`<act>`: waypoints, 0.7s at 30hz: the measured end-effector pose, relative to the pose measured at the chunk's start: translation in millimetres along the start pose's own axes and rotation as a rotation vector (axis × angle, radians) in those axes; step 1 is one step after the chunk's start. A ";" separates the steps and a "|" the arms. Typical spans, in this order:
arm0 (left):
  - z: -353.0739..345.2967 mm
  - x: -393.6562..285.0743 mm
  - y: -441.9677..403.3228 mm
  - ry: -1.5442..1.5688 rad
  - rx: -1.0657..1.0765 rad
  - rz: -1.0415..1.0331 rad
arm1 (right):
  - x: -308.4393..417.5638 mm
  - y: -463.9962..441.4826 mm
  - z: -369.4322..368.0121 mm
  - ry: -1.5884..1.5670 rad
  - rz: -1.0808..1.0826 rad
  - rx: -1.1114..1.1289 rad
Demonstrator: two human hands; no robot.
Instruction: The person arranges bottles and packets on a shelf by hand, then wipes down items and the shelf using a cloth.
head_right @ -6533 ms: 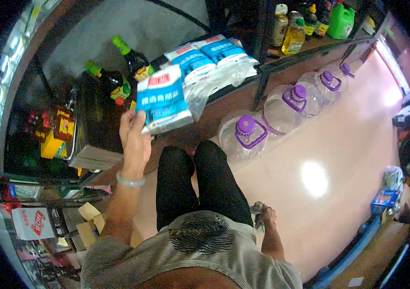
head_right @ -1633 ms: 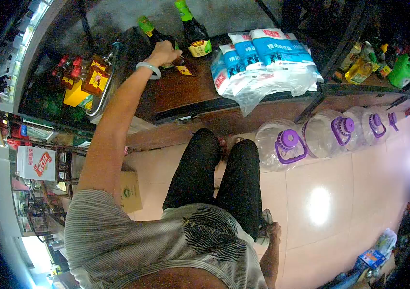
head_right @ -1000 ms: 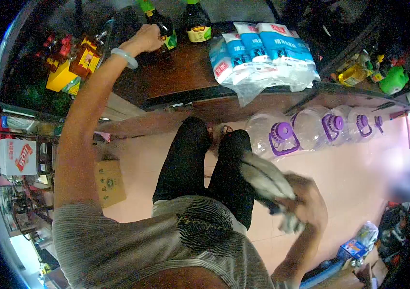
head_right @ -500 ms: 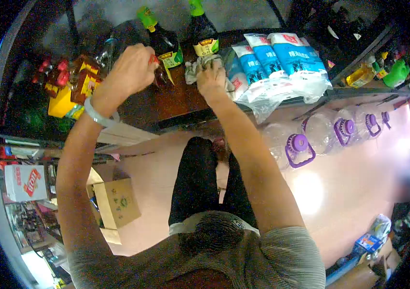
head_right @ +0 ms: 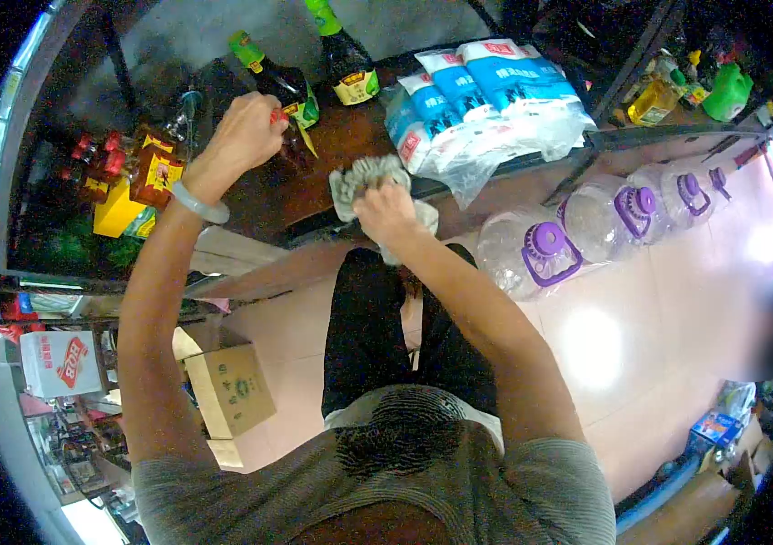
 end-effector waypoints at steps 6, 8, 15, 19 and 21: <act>-26.2 2.3 -26.1 0.055 0.092 0.089 | -88.7 129.7 69.6 -1.015 -0.138 0.025; -38.9 6.3 -39.8 0.074 0.102 0.099 | -127.5 204.2 81.8 -1.087 -0.422 0.043; -61.4 6.9 -82.6 0.108 0.225 0.182 | -174.1 478.7 -12.4 -1.012 -1.411 -0.009; -66.2 4.9 -91.5 0.109 0.339 0.152 | -132.3 524.6 -50.8 -1.113 -1.590 -0.104; -67.6 7.1 -92.8 0.101 0.362 -0.013 | -118.4 544.3 -68.1 -1.107 -1.632 -0.079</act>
Point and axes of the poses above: each hand's wrist, its own y-axis away from the middle knuckle, its own z-axis out of the back of the hand, x = y × z, the point moved 4 cm from there along -y, towards the middle knuckle, and after that the axes turned 11 degrees about y, right-handed, at the moved point
